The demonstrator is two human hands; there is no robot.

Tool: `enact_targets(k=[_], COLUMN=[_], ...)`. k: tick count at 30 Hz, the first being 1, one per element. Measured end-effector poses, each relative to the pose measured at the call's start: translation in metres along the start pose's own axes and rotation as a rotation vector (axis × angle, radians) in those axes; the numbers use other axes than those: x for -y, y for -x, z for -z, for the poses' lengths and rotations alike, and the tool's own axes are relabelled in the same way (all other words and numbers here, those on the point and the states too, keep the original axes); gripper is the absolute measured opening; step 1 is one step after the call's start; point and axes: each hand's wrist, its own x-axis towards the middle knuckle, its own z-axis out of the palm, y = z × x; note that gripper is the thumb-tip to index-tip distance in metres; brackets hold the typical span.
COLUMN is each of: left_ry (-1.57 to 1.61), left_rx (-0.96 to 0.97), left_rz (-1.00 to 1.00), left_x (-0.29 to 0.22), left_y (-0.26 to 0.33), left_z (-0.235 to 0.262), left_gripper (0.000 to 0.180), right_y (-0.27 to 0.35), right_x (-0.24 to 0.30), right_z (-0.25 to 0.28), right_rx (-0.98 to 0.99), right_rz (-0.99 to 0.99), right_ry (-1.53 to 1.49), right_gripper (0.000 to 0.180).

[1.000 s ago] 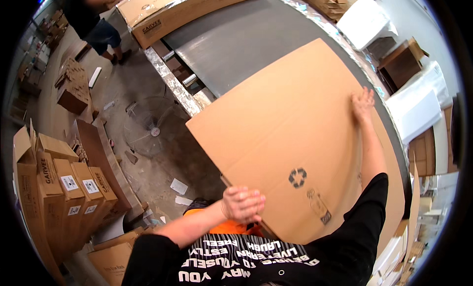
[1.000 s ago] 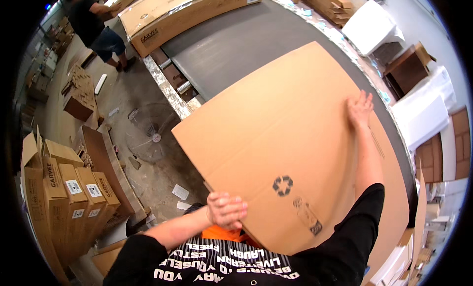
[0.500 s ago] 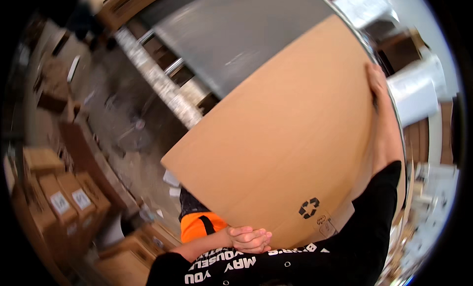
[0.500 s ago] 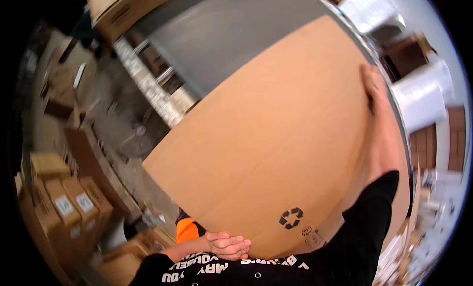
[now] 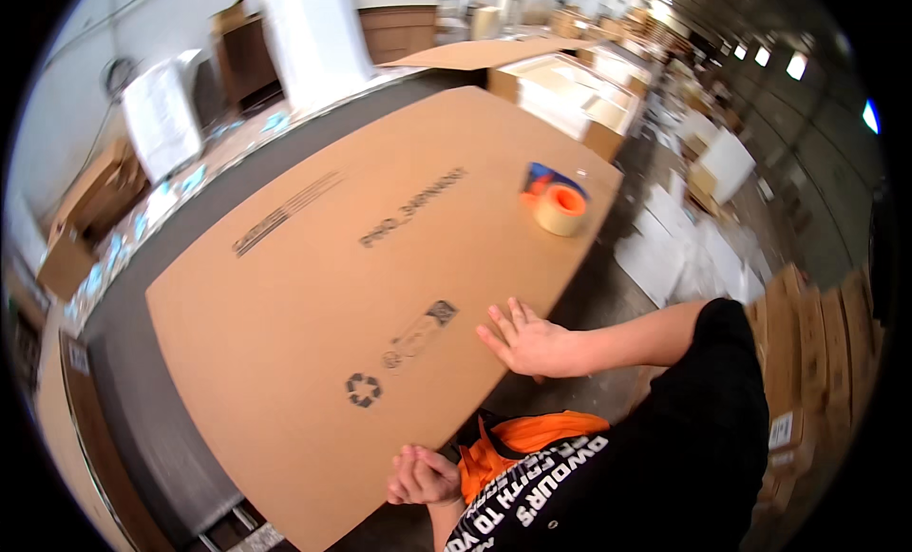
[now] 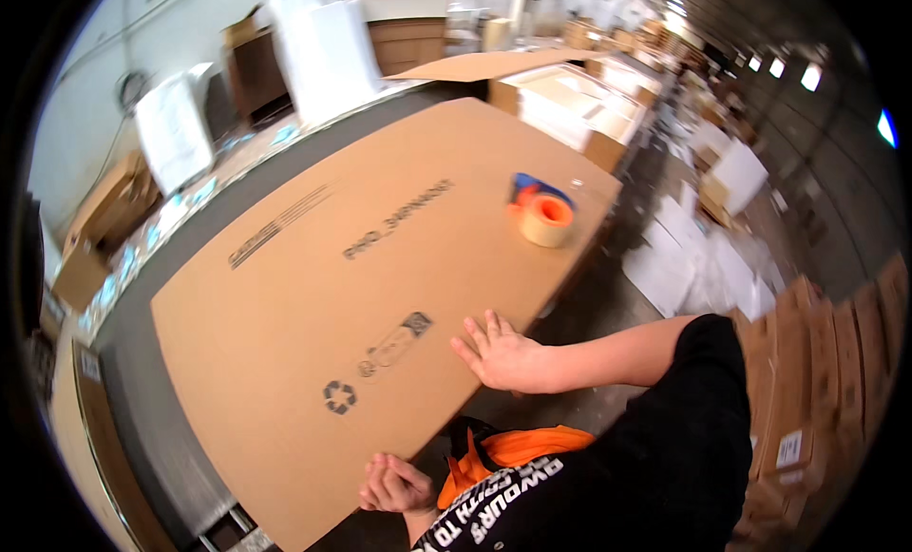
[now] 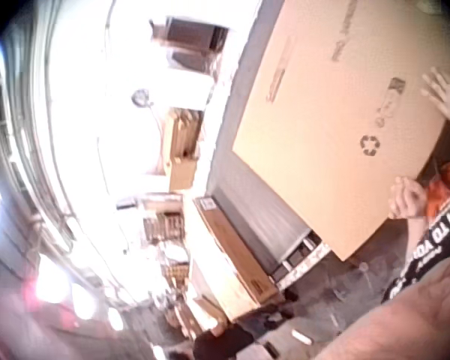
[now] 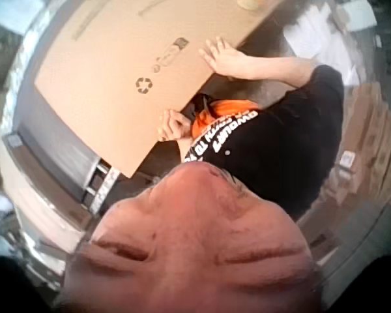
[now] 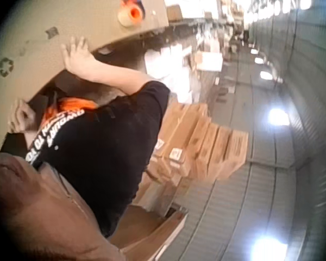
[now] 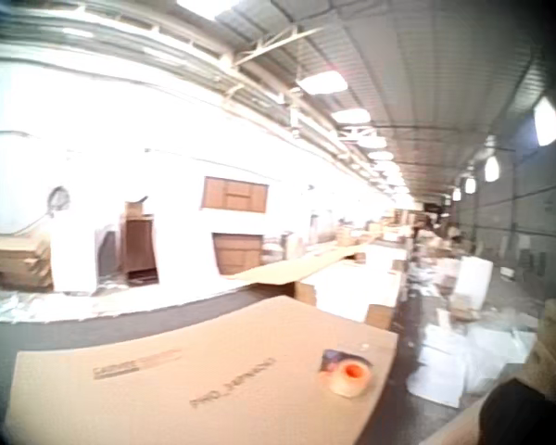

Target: The person tapes cardboard boxes shut on a conveyor line and places large white protective foam pads into open boxes.

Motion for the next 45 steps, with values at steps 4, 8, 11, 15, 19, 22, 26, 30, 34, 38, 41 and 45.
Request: enact_targets(k=[4, 8, 11, 15, 19, 22, 26, 30, 34, 38, 41, 45], left_ry=[0.111, 0.033, 0.129, 0.003, -0.070, -0.097, 0.011, 0.078, 0.112, 0.093, 0.095, 0.110], left_rx=[0.404, 0.923, 1.084, 1.052, 1.147, 1.172, 1.097, 1.119, 1.107, 1.096, 1.105, 1.125], left_rz=[-0.068, -0.409, -0.684, -0.575, -0.532, -0.537, -0.584, -0.581, -0.650, -0.671, -0.645, -0.659], left_x=[0.000, -0.045, -0.087, -0.101, -0.098, -0.091, -0.082, -0.087, -0.080, -0.079, -0.073, -0.071], left_y=[-0.034, -0.131, -0.138, -0.100, -0.102, -0.111, -0.105, -0.108, -0.107, -0.105, -0.106, -0.104], left_z=[0.037, 0.017, -0.045, -0.075, -0.049, -0.044, -0.044, -0.045, -0.049, -0.051, -0.047, -0.055], left_gripper=[0.026, 0.064, 0.087, 0.102, 0.110, 0.110, 0.103, 0.098, 0.098, 0.097, 0.096, 0.093], right_y=[0.009, -0.006, -0.017, 0.008, 0.053, 0.078, 0.058, 0.020, 0.017, 0.019, 0.023, -0.002], right_x=[0.031, 0.028, 0.031, -0.004, -0.128, -0.211, -0.278, -0.280, -0.240, -0.198, -0.155, -0.119], right_z=[-0.043, -0.055, -0.055, -0.044, -0.088, -0.088, -0.103, -0.105, -0.085, -0.037, 0.042, 0.035], right_rx=[-0.183, -0.245, -0.337, -0.478, -1.132, -1.225, -0.586, -0.074, -0.278, -0.480, -0.454, -0.039], right_rz=[-0.185, -0.184, -0.162, -0.041, -0.172, -1.041, -0.858, -0.478, -0.520, -0.549, -0.505, -0.573], right_ry=[-0.004, -0.115, -0.107, -0.212, -0.248, -0.364, -1.317, -1.373, -1.772, -1.755, -0.986, -0.513], right_gripper=[0.057, 0.056, 0.052, 0.028, 0.012, 0.067, 0.082, 0.072, 0.059, 0.061, 0.057, 0.048])
